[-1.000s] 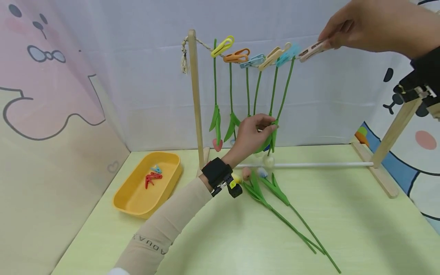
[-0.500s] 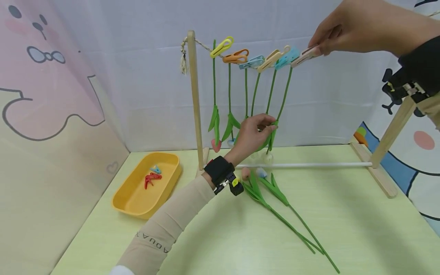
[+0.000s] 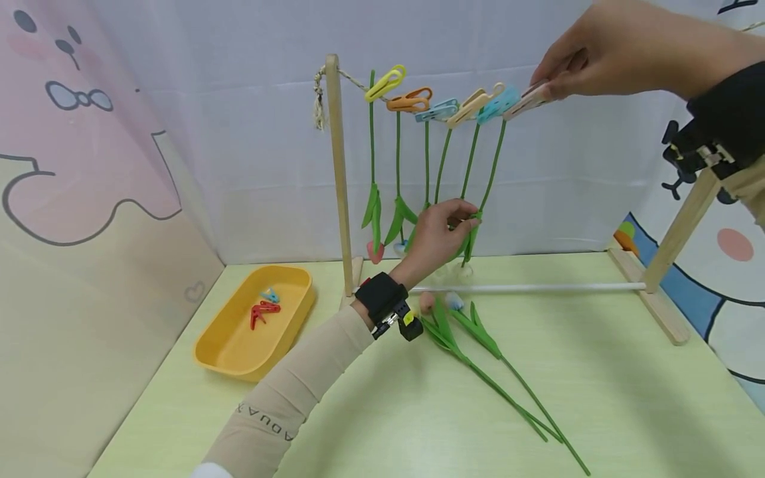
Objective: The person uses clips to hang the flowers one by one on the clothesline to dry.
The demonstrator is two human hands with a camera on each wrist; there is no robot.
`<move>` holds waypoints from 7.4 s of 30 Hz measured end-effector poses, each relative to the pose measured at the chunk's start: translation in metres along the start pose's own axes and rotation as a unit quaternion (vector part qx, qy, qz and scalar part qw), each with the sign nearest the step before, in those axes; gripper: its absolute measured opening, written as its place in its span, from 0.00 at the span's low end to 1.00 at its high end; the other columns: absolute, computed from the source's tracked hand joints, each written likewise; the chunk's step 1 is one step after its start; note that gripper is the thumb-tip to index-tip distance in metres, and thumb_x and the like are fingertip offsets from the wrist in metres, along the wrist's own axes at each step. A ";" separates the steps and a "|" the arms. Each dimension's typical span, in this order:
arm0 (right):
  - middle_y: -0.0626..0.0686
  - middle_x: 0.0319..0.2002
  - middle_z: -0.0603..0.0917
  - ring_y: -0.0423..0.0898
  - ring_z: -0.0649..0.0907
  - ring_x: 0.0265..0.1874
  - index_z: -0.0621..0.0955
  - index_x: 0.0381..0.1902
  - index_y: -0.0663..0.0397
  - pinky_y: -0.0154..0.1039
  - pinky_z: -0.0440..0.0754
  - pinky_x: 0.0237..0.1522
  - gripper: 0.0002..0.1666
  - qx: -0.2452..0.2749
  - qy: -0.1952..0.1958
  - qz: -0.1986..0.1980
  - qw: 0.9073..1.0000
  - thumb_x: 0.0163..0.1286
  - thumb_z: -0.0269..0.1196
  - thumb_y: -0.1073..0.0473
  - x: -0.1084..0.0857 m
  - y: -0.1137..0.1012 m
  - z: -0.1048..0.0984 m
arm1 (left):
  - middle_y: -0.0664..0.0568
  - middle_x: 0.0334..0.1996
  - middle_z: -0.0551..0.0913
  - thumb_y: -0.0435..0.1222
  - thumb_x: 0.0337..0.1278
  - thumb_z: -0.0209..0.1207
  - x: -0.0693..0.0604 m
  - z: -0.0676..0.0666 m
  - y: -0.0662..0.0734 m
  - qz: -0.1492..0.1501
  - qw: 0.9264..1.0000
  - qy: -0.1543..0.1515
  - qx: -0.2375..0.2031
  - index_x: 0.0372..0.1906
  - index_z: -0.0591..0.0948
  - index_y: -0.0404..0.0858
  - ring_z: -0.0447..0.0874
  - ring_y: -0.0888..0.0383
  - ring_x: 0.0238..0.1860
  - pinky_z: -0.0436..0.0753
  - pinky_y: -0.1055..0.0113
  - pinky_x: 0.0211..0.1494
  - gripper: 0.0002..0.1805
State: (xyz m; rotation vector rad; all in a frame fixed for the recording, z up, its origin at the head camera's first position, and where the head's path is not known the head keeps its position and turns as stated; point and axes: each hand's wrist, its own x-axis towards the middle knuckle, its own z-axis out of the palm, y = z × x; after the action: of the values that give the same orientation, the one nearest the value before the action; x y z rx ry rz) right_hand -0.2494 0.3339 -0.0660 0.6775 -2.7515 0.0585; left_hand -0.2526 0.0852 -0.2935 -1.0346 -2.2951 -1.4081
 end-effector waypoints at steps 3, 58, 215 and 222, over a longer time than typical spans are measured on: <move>0.65 0.37 0.87 0.53 0.81 0.30 0.85 0.50 0.71 0.29 0.78 0.21 0.14 -0.002 -0.008 0.017 1.000 0.75 0.63 0.64 -0.002 -0.003 0.002 | 0.46 0.46 0.87 0.30 0.72 0.60 -0.001 0.000 0.000 -0.004 1.000 0.001 -0.001 0.55 0.83 0.34 0.82 0.64 0.38 0.77 0.81 0.42 0.11; 0.60 0.38 0.88 0.17 0.64 0.36 0.87 0.48 0.59 0.23 0.67 0.27 0.11 0.001 0.177 0.003 0.984 0.71 0.64 0.65 -0.093 -0.031 0.053 | 0.46 0.39 0.89 0.27 0.68 0.62 -0.215 -0.246 -0.137 -0.164 0.969 0.008 0.184 0.46 0.86 0.35 0.88 0.49 0.33 0.84 0.69 0.30 0.07; 0.39 0.39 0.87 0.35 0.84 0.35 0.88 0.47 0.46 0.36 0.81 0.31 0.20 0.174 0.086 -0.068 0.979 0.56 0.79 0.61 -0.154 -0.114 0.217 | 0.56 0.54 0.83 0.39 0.63 0.70 -0.155 0.010 -0.052 0.186 0.890 -0.287 0.300 0.54 0.86 0.45 0.77 0.58 0.57 0.71 0.72 0.66 0.16; 0.37 0.39 0.86 0.34 0.83 0.35 0.88 0.47 0.45 0.34 0.79 0.29 0.20 0.177 0.086 -0.061 0.979 0.55 0.79 0.61 -0.157 -0.112 0.220 | 0.61 0.44 0.85 0.41 0.61 0.71 -0.159 0.008 -0.056 0.216 0.877 -0.278 0.329 0.45 0.88 0.49 0.78 0.60 0.50 0.74 0.71 0.60 0.09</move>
State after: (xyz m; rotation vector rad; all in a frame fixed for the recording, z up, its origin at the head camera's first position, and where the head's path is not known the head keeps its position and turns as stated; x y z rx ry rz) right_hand -0.1278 0.2801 -0.3266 0.8858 -2.5491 0.5629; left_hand -0.1761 0.0071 -0.4217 -1.6830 -2.3735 -0.1131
